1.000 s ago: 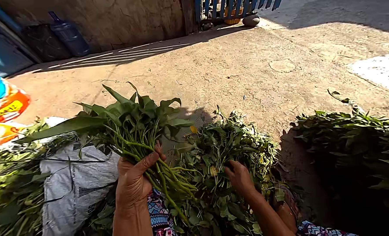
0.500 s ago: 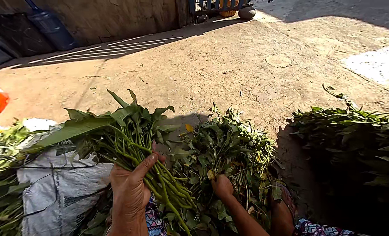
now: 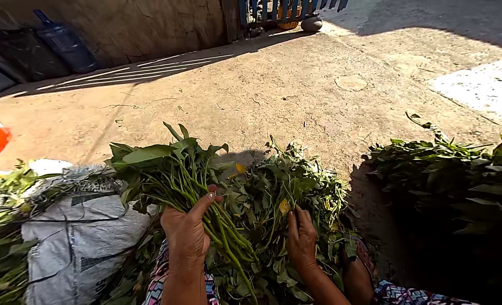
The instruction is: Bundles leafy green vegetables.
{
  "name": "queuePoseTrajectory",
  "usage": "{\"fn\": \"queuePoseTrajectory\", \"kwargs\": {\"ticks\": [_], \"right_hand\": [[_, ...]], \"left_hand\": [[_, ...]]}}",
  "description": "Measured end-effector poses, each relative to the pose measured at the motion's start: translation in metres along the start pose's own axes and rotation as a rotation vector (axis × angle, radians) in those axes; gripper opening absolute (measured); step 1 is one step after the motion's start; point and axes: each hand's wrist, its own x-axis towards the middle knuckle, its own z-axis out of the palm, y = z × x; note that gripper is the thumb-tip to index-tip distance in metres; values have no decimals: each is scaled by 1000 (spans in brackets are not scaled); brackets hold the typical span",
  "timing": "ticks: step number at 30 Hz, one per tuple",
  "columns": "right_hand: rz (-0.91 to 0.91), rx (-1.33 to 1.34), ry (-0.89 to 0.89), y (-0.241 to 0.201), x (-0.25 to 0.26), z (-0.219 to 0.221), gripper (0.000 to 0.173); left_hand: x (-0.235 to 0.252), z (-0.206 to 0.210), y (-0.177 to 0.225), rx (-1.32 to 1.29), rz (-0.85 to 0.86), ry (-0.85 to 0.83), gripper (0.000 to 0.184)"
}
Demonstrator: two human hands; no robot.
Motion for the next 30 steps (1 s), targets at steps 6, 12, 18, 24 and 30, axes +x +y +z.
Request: {"fn": "queuePoseTrajectory", "kwargs": {"ticks": [6,12,18,24,30], "right_hand": [[269,446,-165,-18,9,-13,34],[159,714,-331,-61,-18,-19,32],[-116,731,-450,-67,-36,-14,29],[-291,531,-443,-59,-35,-16,29],[-335,314,-647,-69,-21,-21,41]], "left_hand": [[2,6,-10,87,-91,65,41],[3,11,-18,120,-206,23,49],[5,-1,-14,49,-101,-92,55],[-1,-3,-12,-69,-71,-267,57],[-6,-4,-12,99,70,-202,65]]}}
